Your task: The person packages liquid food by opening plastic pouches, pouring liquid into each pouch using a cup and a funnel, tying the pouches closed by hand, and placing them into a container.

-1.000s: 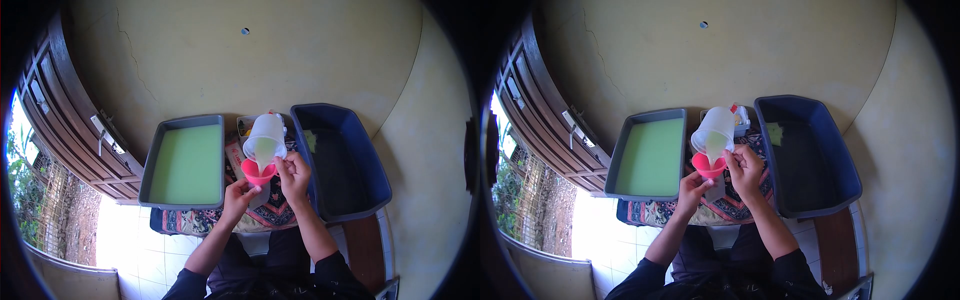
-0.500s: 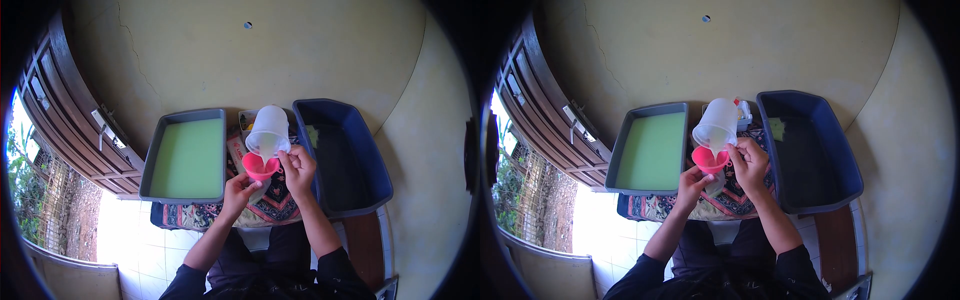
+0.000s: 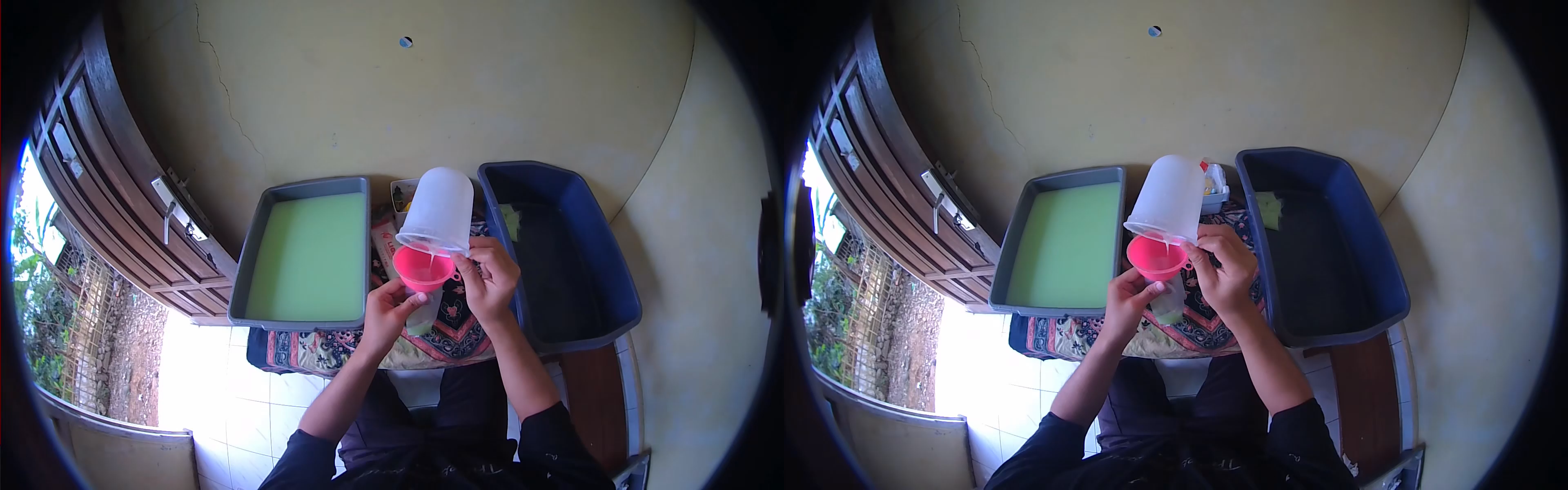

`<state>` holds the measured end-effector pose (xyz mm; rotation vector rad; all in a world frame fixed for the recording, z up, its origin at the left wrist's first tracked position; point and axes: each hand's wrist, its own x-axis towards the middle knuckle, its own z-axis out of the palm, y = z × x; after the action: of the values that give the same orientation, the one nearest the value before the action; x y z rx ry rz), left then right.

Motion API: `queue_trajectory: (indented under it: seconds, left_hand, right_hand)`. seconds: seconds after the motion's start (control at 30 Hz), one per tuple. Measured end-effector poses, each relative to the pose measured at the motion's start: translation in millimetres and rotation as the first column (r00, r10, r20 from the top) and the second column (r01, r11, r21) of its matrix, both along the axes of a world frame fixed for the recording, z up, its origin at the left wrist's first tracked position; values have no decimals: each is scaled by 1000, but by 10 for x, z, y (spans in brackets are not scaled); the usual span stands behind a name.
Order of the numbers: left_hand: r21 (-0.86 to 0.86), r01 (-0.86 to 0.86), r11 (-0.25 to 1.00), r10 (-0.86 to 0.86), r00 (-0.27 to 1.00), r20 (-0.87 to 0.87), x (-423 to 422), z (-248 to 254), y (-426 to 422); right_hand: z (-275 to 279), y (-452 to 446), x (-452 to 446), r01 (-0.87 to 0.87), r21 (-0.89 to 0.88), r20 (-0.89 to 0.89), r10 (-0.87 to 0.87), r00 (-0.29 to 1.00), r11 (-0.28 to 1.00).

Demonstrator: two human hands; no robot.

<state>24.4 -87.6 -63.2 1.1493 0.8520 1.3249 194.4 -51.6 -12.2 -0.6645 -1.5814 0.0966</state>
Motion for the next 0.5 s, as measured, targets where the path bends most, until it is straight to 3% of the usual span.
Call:
queue_trajectory:
  seconds: [0.27, 0.33, 0.37, 0.43, 0.5]
  left_hand:
    - [65, -15, 998, 15, 1000, 13, -49, 87, 6]
    - [80, -18, 997, 19, 1000, -4, -76, 148, 5]
    - [89, -30, 996, 30, 1000, 2, -93, 183, 2]
    - [106, -46, 993, 46, 999, 5, -142, 272, 2]
    - [122, -65, 990, 66, 998, -8, -209, 373, -14]
  right_hand:
    - [40, -9, -25, 33, 104, -23, -30, 999, 994]
    - [24, 27, -44, -67, 57, -201, 77, 977, 996]
    - [31, 20, -40, -71, 63, -203, 82, 976, 996]
    - [64, -6, -34, -100, -113, -378, 50, 924, 988]
    - [127, 5, -71, -120, -108, -414, 65, 908, 987]
